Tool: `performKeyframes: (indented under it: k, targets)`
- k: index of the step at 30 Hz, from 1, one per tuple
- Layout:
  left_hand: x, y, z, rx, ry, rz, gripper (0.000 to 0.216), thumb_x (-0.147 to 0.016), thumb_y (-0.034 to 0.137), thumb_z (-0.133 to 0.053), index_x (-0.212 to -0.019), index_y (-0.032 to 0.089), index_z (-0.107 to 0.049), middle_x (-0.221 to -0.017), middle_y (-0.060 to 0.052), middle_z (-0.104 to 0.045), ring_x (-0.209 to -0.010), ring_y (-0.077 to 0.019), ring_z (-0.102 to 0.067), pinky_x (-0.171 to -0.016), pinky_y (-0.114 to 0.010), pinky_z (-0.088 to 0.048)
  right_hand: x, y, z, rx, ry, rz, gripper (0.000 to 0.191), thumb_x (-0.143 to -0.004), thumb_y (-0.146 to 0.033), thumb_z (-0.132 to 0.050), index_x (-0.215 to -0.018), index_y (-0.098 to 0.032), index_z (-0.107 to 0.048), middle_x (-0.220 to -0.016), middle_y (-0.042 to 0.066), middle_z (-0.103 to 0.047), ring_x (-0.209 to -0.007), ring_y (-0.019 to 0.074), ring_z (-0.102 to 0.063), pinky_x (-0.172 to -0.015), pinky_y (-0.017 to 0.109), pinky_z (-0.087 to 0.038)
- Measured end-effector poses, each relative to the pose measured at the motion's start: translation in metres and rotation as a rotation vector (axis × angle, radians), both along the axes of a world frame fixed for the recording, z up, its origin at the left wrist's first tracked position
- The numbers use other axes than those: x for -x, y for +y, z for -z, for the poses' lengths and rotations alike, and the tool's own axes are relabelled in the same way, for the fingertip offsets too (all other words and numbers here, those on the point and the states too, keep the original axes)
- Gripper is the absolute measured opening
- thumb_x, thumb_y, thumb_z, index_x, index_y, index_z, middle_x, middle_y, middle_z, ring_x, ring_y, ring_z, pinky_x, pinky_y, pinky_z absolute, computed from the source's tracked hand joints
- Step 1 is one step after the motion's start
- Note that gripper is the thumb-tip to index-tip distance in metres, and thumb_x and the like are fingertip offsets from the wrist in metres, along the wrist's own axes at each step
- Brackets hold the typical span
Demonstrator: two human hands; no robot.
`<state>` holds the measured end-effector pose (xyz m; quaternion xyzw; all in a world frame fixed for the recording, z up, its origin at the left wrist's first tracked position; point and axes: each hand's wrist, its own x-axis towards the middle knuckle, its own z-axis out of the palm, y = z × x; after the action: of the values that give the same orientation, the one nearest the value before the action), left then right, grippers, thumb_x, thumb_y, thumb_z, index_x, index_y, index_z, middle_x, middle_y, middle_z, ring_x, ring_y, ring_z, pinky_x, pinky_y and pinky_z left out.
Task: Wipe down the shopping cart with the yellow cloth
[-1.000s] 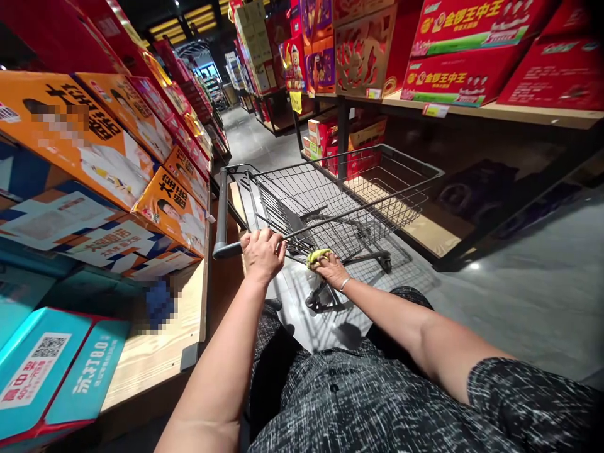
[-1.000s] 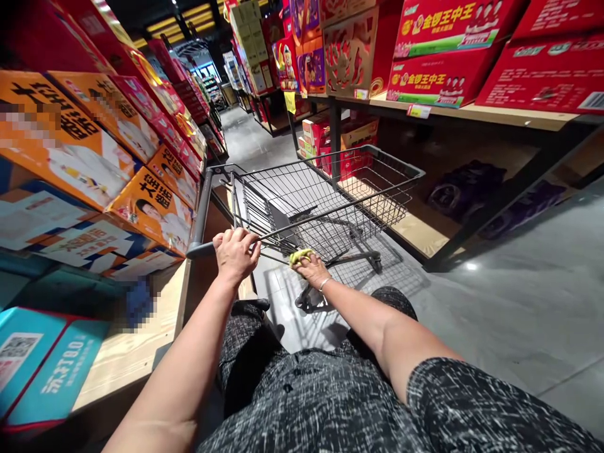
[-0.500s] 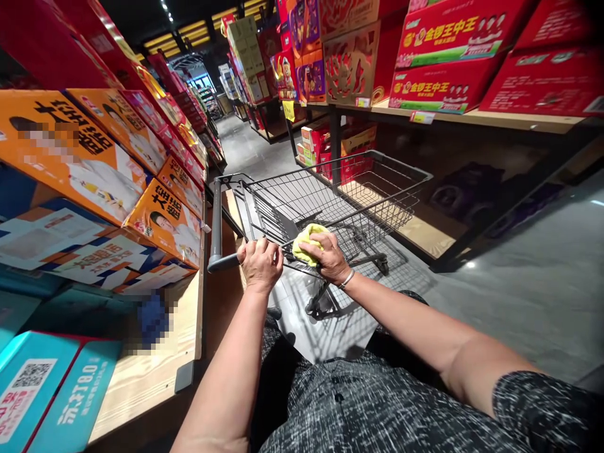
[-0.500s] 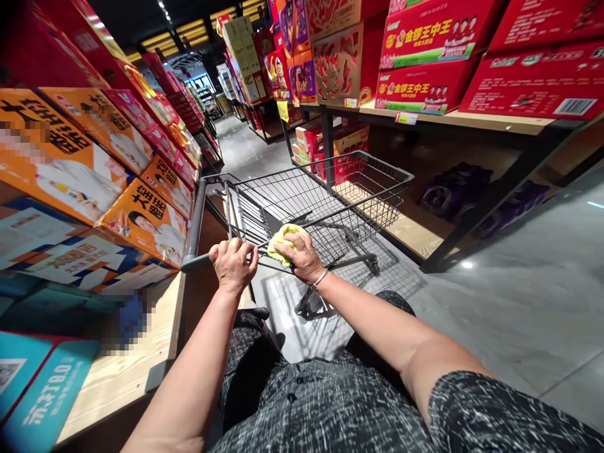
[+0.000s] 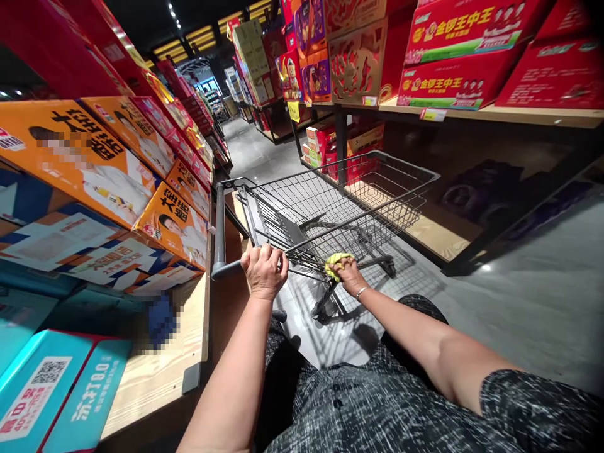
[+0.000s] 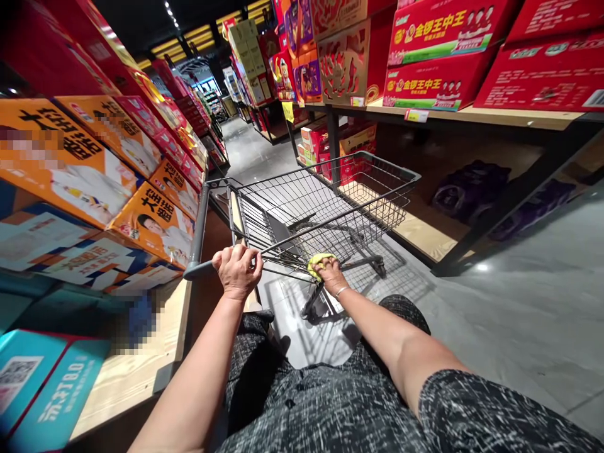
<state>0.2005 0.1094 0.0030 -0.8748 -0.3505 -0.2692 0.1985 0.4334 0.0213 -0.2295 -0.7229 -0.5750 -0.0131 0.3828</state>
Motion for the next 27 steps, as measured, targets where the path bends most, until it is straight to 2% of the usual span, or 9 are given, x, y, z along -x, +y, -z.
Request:
performKeyframes:
  k: [5,10,13,16,19,21,22,24,27]
  targets:
    - [0.001,-0.001,0.001,-0.011,-0.013,-0.004,0.025,-0.098,0.033,-0.054,-0.082,0.025,-0.071,-0.086,-0.007,-0.068,-0.091,-0.0280,-0.056,-0.094,-0.049,-0.031,-0.016,-0.001,0.014,-0.012,0.119,0.134,0.023,-0.071,-0.007,-0.054,-0.071,-0.024,-0.068,-0.076,0.007,-0.058,-0.077,0.0204,-0.047,-0.076,0.038,-0.045]
    - [0.002,-0.003,0.000,-0.017,-0.023,0.005,0.023,-0.097,0.032,-0.054,-0.082,0.025,-0.070,-0.085,-0.006,-0.067,-0.092,-0.0282,-0.057,-0.094,-0.049,-0.030,-0.014,0.018,-0.003,-0.086,0.254,0.322,0.016,-0.072,-0.014,-0.049,-0.076,-0.024,-0.060,-0.072,0.004,-0.054,-0.072,0.0200,-0.048,-0.071,0.036,-0.049]
    - [0.003,-0.003,0.001,-0.011,-0.036,0.010,0.023,-0.097,0.032,-0.055,-0.081,0.024,-0.070,-0.086,-0.006,-0.068,-0.091,-0.0277,-0.057,-0.094,-0.048,-0.030,-0.001,0.021,-0.026,-0.147,0.304,0.377,0.020,-0.075,-0.018,-0.048,-0.088,-0.023,-0.062,-0.084,0.005,-0.058,-0.081,0.0202,-0.056,-0.077,0.036,-0.054]
    - [0.004,-0.002,0.002,-0.043,-0.047,0.018,0.022,-0.095,0.031,-0.058,-0.078,0.024,-0.069,-0.083,-0.006,-0.068,-0.088,-0.0268,-0.056,-0.093,-0.047,-0.029,0.016,0.014,-0.064,-0.247,0.312,0.334,0.028,-0.078,-0.020,-0.053,-0.104,-0.023,-0.064,-0.106,0.007,-0.060,-0.099,0.0211,-0.061,-0.091,0.039,-0.056]
    - [0.006,-0.003,0.004,-0.074,-0.069,0.031,0.019,-0.093,0.030,-0.061,-0.077,0.024,-0.069,-0.083,-0.005,-0.068,-0.087,-0.0263,-0.056,-0.093,-0.047,-0.029,0.022,0.009,-0.105,-0.419,0.210,0.209,0.038,-0.082,-0.021,-0.061,-0.119,-0.026,-0.066,-0.127,0.010,-0.053,-0.122,0.0260,-0.053,-0.105,0.045,-0.050]
    - [0.008,-0.003,0.004,-0.101,-0.070,0.046,0.017,-0.093,0.030,-0.062,-0.079,0.025,-0.069,-0.084,-0.005,-0.069,-0.087,-0.0264,-0.056,-0.093,-0.046,-0.029,0.017,0.009,-0.118,-0.452,0.089,0.150,0.037,-0.084,-0.018,-0.063,-0.118,-0.030,-0.070,-0.130,0.009,-0.050,-0.127,0.0291,-0.046,-0.111,0.051,-0.044]
    - [0.009,-0.002,0.004,-0.112,-0.066,0.054,0.017,-0.093,0.030,-0.062,-0.079,0.025,-0.069,-0.085,-0.005,-0.069,-0.087,-0.0265,-0.056,-0.093,-0.046,-0.029,0.012,0.010,-0.117,-0.419,0.033,0.135,0.036,-0.084,-0.016,-0.062,-0.115,-0.032,-0.072,-0.127,0.008,-0.051,-0.126,0.0296,-0.044,-0.112,0.052,-0.043]
    - [0.012,-0.002,0.003,-0.110,-0.050,0.066,0.017,-0.094,0.029,-0.061,-0.080,0.024,-0.070,-0.085,-0.005,-0.069,-0.087,-0.0267,-0.056,-0.092,-0.046,-0.029,0.000,0.010,-0.100,-0.289,-0.046,0.104,0.036,-0.082,-0.011,-0.061,-0.107,-0.032,-0.076,-0.119,0.008,-0.053,-0.121,0.0295,-0.043,-0.111,0.051,-0.042]
    - [0.016,0.000,0.003,-0.059,-0.035,0.059,0.018,-0.094,0.030,-0.061,-0.080,0.024,-0.070,-0.085,-0.006,-0.069,-0.088,-0.0274,-0.055,-0.090,-0.046,-0.029,-0.016,0.003,-0.053,-0.052,-0.071,0.094,0.045,-0.075,-0.001,-0.057,-0.105,-0.029,-0.077,-0.112,0.009,-0.055,-0.114,0.0281,-0.044,-0.105,0.046,-0.045]
